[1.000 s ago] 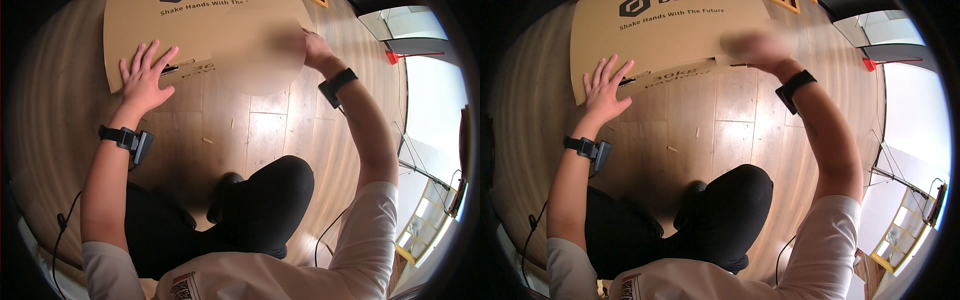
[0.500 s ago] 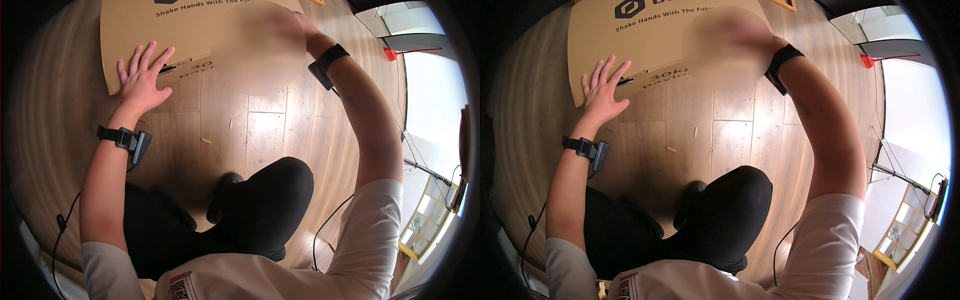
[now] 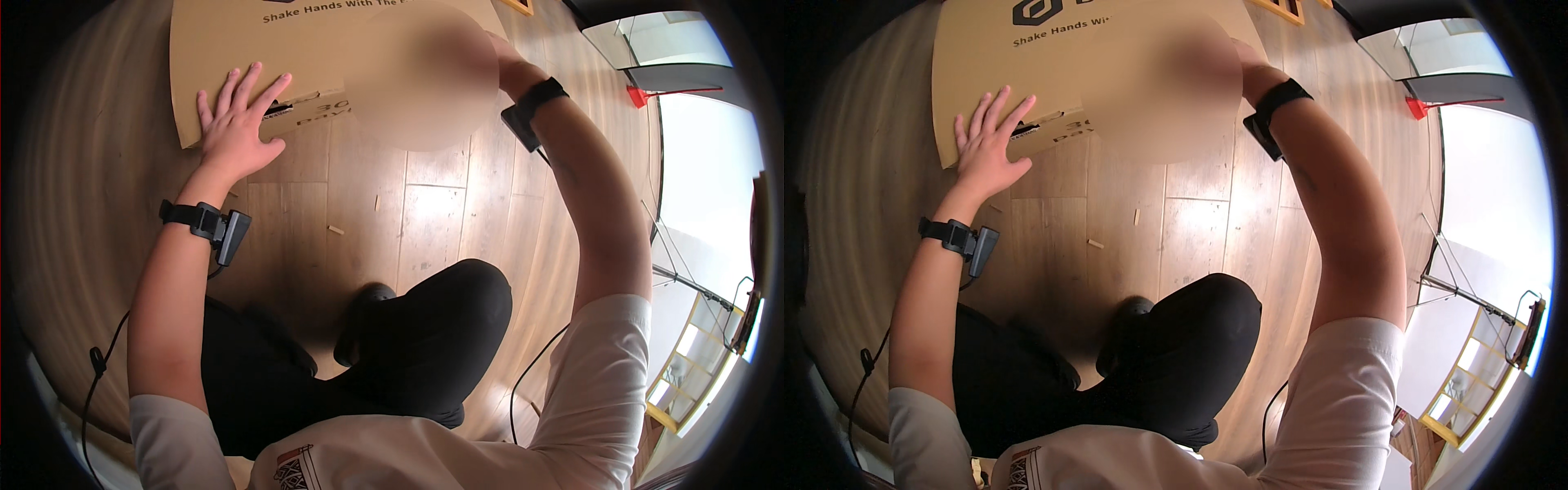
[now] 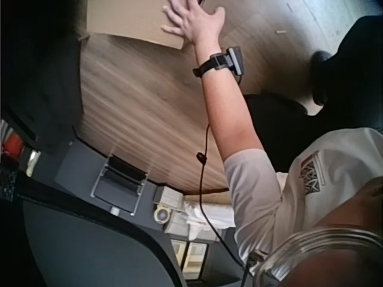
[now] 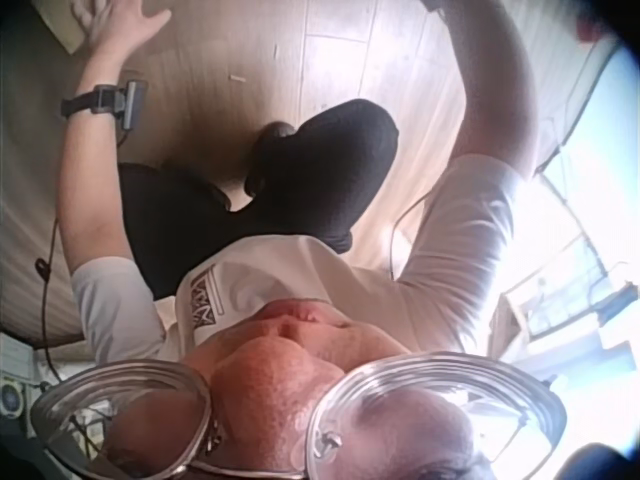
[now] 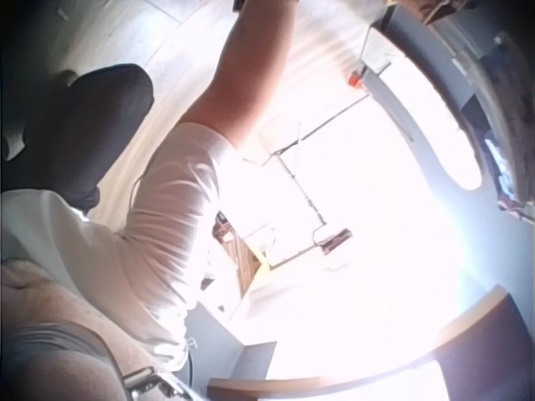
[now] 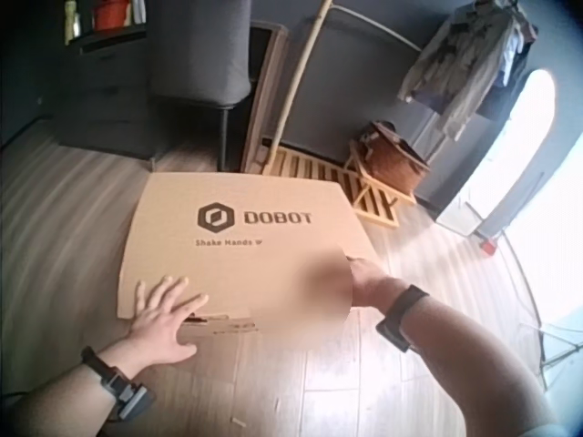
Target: Assemble a cardboard box by folding and interlocking the flaps.
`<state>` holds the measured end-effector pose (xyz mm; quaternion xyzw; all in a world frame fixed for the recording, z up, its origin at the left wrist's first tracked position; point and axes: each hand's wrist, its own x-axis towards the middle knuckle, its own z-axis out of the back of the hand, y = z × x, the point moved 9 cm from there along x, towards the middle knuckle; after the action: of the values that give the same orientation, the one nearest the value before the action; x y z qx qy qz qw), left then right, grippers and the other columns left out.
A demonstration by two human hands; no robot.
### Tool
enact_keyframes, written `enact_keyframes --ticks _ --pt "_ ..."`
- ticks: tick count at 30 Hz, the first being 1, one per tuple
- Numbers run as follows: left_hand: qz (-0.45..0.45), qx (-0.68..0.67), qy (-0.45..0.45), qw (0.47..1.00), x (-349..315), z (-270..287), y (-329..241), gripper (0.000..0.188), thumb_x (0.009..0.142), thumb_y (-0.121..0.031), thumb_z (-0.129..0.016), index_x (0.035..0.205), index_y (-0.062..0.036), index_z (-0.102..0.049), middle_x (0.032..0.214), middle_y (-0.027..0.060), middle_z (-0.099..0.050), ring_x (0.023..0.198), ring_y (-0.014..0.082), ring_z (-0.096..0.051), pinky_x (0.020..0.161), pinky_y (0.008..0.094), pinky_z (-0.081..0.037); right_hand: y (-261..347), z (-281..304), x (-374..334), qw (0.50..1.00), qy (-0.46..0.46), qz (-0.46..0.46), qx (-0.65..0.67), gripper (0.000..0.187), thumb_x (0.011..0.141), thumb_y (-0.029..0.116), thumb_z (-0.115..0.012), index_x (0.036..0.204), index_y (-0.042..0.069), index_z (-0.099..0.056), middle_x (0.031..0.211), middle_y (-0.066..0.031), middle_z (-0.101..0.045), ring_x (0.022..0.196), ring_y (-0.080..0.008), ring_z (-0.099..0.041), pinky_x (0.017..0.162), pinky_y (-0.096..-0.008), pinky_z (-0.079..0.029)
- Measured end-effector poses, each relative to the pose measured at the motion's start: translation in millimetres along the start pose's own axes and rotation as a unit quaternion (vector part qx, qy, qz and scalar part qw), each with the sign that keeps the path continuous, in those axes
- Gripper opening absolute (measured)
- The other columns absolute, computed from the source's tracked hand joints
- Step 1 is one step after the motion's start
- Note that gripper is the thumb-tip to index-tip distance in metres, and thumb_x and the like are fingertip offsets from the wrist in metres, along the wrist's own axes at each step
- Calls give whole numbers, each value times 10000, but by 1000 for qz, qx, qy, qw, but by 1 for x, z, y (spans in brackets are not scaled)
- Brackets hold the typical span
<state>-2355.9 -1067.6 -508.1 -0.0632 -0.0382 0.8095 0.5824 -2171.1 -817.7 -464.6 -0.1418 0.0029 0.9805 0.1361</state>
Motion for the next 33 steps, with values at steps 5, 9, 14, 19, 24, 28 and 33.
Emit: enact_keyframes --ticks 5,9,14,19,24,28,33 --pt "3 10 3 1000 1 -2 0 947 661 -240 -737 1466 -427 -276 1583 2 -157 1455 267 -152 1120 631 -88 -4 -2 9 998 -8 -5 -55 680 596 223 -842 1199 96 -555 1216 -69 -567 1169 -275 -515 951 -385 -460" --pt "2 9 2 1000 1 -3 0 953 661 -232 -738 1468 -428 -271 1585 1 -151 1456 267 -150 1122 631 -84 20 -12 5 989 -66 79 -107 636 648 230 -805 1200 106 -515 1225 -68 -547 1156 -277 -514 1000 -393 -417" --pt "-2 0 -12 1000 0 -1 0 898 691 -279 -711 1457 -449 -275 1580 12 -175 1457 259 -146 1128 627 -58 30 -16 0 979 -101 88 -155 558 666 233 -784 1166 140 -553 1175 -26 -552 1109 -223 -533 961 -376 -444" --pt "-5 -7 -15 1000 0 -1 0 886 695 -273 -702 1456 -446 -281 1580 12 -175 1458 260 -144 1129 625 -53 24 -7 -2 982 -104 68 -142 447 693 217 -767 1103 171 -594 1103 -21 -566 1040 -233 -567 804 -365 -526" --pt "-3 -2 -14 1000 0 -1 0 886 690 -271 -703 1454 -443 -288 1578 14 -178 1457 260 -148 1128 626 -57 18 -12 1 995 -61 32 -72 374 729 211 -744 1074 168 -607 1030 -51 -578 958 -274 -602 771 -398 -525" --pt "-2 1 -11 1000 0 -2 0 884 690 -271 -701 1454 -442 -289 1577 14 -180 1455 262 -152 1127 627 -59 15 -22 5 999 3 10 -36 348 751 215 -725 1068 146 -598 982 -83 -578 906 -317 -618 755 -435 -514" --pt "-6 -2 -16 1000 0 0 -1 885 690 -274 -700 1454 -442 -287 1577 15 -183 1455 264 -152 1126 629 -62 19 -29 11 999 13 -2 -40 216 767 127 -652 976 101 -604 918 -114 -622 882 -353 -618 746 -452 -506"
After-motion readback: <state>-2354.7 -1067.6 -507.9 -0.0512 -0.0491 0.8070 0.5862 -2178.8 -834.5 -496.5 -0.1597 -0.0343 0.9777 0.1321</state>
